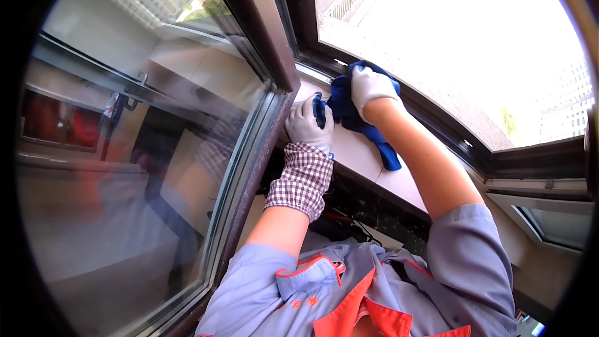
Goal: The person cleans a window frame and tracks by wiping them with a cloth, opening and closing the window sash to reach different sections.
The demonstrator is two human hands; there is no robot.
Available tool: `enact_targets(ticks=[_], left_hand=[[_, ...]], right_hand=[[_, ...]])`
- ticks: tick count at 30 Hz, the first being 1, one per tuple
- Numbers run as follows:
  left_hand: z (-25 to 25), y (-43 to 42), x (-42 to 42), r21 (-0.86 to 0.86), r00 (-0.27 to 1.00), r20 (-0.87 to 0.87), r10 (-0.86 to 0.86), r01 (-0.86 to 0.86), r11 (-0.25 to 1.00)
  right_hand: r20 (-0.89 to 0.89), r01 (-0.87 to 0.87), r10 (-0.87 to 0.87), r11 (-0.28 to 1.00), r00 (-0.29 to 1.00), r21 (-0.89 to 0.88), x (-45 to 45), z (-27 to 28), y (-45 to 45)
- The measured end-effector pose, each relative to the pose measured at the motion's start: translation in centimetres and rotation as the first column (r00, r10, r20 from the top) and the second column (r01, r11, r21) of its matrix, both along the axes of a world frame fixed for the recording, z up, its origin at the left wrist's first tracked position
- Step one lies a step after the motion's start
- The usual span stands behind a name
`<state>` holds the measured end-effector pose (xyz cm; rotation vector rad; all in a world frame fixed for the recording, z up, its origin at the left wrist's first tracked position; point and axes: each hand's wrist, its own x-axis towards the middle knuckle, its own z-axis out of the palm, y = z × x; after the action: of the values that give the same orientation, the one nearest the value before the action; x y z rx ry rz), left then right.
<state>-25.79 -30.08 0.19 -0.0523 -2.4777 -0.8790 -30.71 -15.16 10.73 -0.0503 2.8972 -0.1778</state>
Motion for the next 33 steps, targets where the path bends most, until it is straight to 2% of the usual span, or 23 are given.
enact_targets(ticks=[6, 8, 10, 11, 12, 13, 16, 17, 20, 22, 23, 24, 25, 26, 27, 28, 30, 32, 33], left_hand=[[-0.8, 0.1, -0.4, -0.002, 0.997, -0.071, 0.020, -0.020, 1.000], [-0.5, 0.1, -0.3, -0.030, 0.997, -0.081, 0.019, -0.021, 0.999], [-1.0, 0.0, -0.5, -0.040, 0.995, -0.096, 0.025, -0.029, 0.999], [-1.0, -0.1, -0.6, -0.070, 0.993, -0.116, 0.033, -0.041, 0.997], [-0.9, -0.1, -0.4, -0.081, 0.994, -0.102, 0.036, -0.045, 0.996], [-1.2, -0.2, -0.6, -0.060, 0.998, -0.065, 0.028, -0.032, 0.998], [-1.6, -0.3, -0.6, -0.015, 1.000, 0.015, 0.026, -0.026, 1.000], [-1.4, -0.3, -0.5, -0.004, 0.999, 0.051, 0.020, -0.019, 1.000], [-1.4, -0.2, -0.5, -0.002, 0.997, 0.081, 0.018, -0.018, 1.000], [-1.2, -0.3, -0.4, -0.015, 0.996, 0.090, 0.023, -0.022, 1.000], [-1.0, -0.3, -0.4, -0.021, 0.995, 0.100, 0.029, -0.027, 0.999], [-0.8, -0.2, -0.4, -0.024, 0.993, 0.110, 0.035, -0.032, 0.999], [-0.6, -0.1, -0.3, -0.002, 0.995, 0.098, 0.015, -0.015, 1.000], [-0.5, 0.0, -0.5, -0.008, 0.996, 0.083, 0.026, -0.025, 1.000], [-0.7, 0.0, -0.6, -0.017, 0.996, 0.075, 0.037, -0.035, 0.999], [-0.9, 0.0, -0.4, -0.030, 0.997, 0.070, 0.042, -0.040, 0.999], [-0.7, 0.1, -0.3, -0.064, 0.998, 0.009, 0.063, -0.062, 0.996], [0.0, 0.4, 0.1, -0.080, 0.995, 0.045, 0.086, -0.082, 0.993], [-0.4, 0.2, -0.2, -0.054, 0.994, 0.078, 0.070, -0.066, 0.996]], right_hand=[[-0.039, 0.073, -0.069, 0.991, 0.997, 0.112, 5.6, -1.0, 6.5], [-0.091, 0.144, -0.142, 0.989, 0.986, 0.018, 7.5, -0.7, 7.8], [-0.158, 0.105, -0.096, 0.993, 0.983, 0.048, 8.2, -2.5, 8.9], [-0.159, 0.135, -0.135, 0.991, 0.978, -0.010, 8.5, -2.1, 9.0], [-0.160, 0.165, -0.174, 0.984, 0.972, -0.069, 8.8, -1.8, 9.2], [-0.276, 0.131, -0.149, 0.988, 0.950, -0.081, 9.3, -2.8, 9.8], [-0.353, 0.216, -0.235, 0.972, 0.906, -0.094, 11.3, -4.2, 11.8], [-0.409, 0.198, -0.207, 0.978, 0.889, -0.065, 11.6, -4.3, 11.9], [-0.186, 0.288, -0.262, 0.949, 0.947, 0.130, 10.4, -3.0, 11.0], [-0.121, 0.241, -0.232, 0.968, 0.965, 0.065, 9.8, -2.0, 11.8], [-0.194, 0.273, -0.301, 0.949, 0.934, -0.156, 10.5, -2.2, 12.6], [-0.254, 0.270, -0.376, 0.890, 0.891, -0.368, 11.1, -2.6, 13.5], [-0.265, 0.265, -0.502, 0.753, 0.823, -0.603, 12.2, -2.6, 14.1], [-0.237, 0.214, -0.616, 0.567, 0.751, -0.796, 13.5, -2.6, 14.5], [-0.244, 0.013, -0.616, 0.382, 0.749, -0.924, 15.0, -3.0, 15.1], [-0.118, -0.091, -0.648, 0.076, 0.752, -0.993, 16.1, -5.8, 17.5], [-0.076, -0.204, -0.660, -0.120, 0.747, -0.972, 20.4, -3.9, 16.4], [-0.049, -0.225, -0.714, -0.155, 0.698, -0.962, 24.3, -3.1, 15.5], [-0.086, -0.262, -0.752, -0.118, 0.653, -0.958, 25.6, -2.5, 14.4]])
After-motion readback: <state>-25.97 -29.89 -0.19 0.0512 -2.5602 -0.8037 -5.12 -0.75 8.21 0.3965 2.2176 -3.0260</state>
